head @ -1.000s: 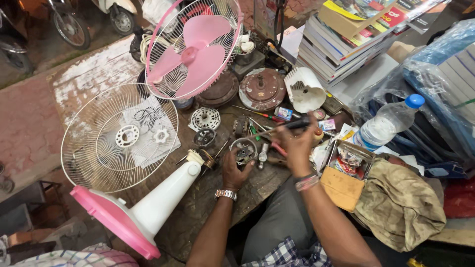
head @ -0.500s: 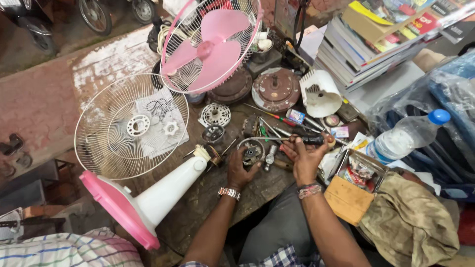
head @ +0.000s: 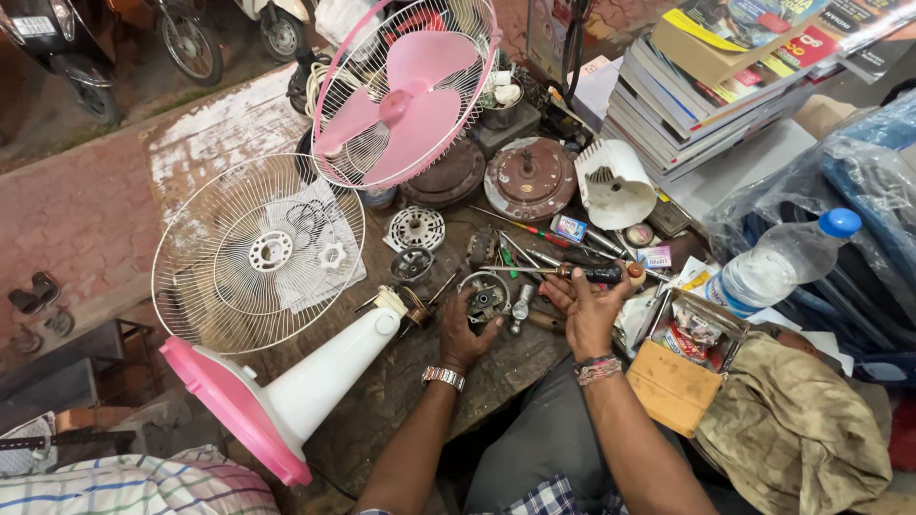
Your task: The person works on a disassembled fan motor assembly on a cluttered workbench. They use pliers and a small hammer to adjust internal components, then apply lubricant from a bottle to the motor shaft. The person continues to manipulate the motor housing and small parts with their hands and tools throughout the clip.
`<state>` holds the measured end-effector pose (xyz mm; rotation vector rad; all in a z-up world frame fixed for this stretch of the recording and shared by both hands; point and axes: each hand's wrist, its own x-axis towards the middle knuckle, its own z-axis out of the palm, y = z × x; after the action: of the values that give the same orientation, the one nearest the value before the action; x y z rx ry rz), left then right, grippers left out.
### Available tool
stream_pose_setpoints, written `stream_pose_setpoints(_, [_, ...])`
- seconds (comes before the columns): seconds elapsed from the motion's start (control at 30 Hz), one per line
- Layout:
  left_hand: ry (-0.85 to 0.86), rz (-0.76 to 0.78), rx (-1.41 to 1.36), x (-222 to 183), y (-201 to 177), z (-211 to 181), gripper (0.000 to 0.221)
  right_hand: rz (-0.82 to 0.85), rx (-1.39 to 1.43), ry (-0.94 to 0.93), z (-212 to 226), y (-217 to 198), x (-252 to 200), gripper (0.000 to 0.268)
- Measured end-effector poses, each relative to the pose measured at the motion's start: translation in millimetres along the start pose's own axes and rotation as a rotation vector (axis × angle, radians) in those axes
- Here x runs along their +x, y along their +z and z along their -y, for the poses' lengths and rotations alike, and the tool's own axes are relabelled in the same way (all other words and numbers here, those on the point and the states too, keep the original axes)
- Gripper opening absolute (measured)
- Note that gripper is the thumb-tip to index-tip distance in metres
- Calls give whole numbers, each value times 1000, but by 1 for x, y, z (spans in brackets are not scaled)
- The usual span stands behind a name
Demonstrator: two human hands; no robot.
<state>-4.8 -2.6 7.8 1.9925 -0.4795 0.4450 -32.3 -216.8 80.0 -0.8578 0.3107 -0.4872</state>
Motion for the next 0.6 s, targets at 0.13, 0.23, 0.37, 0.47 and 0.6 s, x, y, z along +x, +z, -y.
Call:
stream_pose_setpoints(0.13, [11,-4,12,1,0,-1,64,-25,7,-5,2,1,0,63])
stream_pose_setpoints(0.23, [-5,0,20,-1,-1,-2,64,-36,-5,1,-3,-2,-1,62])
stream_pose_setpoints(0.37, [-2,-4,13,0,-2,-5,66,-32,11,14,-3,-4,2,59])
stream_pose_setpoints(0.47, [8,-1,32,2,-4,-5,67,-44,9,39,-2,-2,3,57])
stream_pose_setpoints(0.6, [-26,17,9,-2,-3,-3,68,-42,-10,38,-1,-2,-2,58])
